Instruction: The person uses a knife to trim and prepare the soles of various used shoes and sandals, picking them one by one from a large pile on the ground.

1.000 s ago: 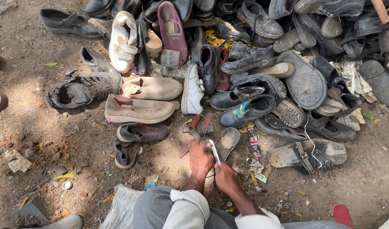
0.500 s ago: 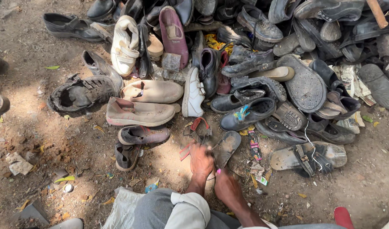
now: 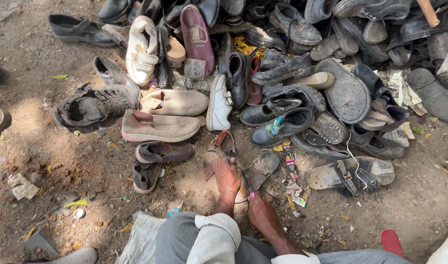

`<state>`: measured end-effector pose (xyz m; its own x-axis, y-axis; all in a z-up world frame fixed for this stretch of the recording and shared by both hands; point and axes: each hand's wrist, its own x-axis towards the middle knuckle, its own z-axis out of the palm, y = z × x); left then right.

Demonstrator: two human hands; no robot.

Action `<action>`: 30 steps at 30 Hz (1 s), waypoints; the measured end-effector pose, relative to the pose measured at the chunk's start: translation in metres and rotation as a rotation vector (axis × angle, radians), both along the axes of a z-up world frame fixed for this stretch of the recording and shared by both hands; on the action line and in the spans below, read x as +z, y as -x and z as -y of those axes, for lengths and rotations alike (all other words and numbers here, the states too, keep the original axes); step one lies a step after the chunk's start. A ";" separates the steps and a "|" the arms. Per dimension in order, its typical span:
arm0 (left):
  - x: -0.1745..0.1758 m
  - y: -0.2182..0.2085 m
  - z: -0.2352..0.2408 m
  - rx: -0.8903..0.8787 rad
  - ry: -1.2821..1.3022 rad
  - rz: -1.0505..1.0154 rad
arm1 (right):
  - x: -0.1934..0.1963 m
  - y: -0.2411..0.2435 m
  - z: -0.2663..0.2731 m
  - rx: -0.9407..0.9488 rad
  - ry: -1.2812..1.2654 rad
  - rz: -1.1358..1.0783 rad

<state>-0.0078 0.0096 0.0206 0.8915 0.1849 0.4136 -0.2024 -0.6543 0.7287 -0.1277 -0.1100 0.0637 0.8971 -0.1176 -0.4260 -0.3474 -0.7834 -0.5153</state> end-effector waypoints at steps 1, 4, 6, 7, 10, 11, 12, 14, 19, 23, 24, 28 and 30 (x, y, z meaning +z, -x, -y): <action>0.004 -0.003 -0.001 -0.004 0.003 0.028 | -0.008 -0.001 0.003 0.001 -0.006 0.050; 0.026 0.002 -0.006 0.003 0.185 -0.131 | -0.020 0.000 0.008 -0.026 -0.012 0.106; 0.048 -0.005 -0.012 0.050 0.277 -0.168 | -0.018 -0.004 0.014 0.003 -0.019 0.025; 0.058 -0.011 -0.015 0.097 0.280 -0.124 | -0.017 -0.003 0.016 0.015 -0.025 -0.021; 0.086 -0.006 -0.037 -0.048 0.052 -0.222 | -0.021 -0.004 0.018 -0.032 -0.089 -0.157; 0.094 -0.005 -0.043 -0.139 -0.064 -0.289 | -0.025 -0.004 0.017 0.011 -0.072 -0.077; 0.098 0.001 -0.042 -0.294 -0.232 -0.408 | -0.030 -0.003 0.017 0.049 -0.053 0.002; 0.094 0.017 -0.038 -0.603 -0.572 -0.641 | -0.039 -0.002 0.018 0.086 -0.037 0.096; 0.059 0.024 -0.023 -0.478 -0.769 -0.505 | -0.045 0.001 0.020 0.093 -0.090 0.149; 0.046 0.026 -0.020 -0.338 -0.697 -0.477 | -0.038 -0.002 0.017 0.058 -0.104 0.082; 0.041 0.029 -0.019 -0.311 -0.638 -0.397 | -0.035 0.000 0.016 0.062 -0.095 0.060; 0.009 0.032 -0.009 -0.202 -0.529 -0.309 | -0.014 -0.003 0.010 0.000 -0.102 -0.012; -0.008 0.037 -0.007 -0.198 -0.471 -0.275 | -0.001 -0.005 0.005 -0.045 -0.156 -0.035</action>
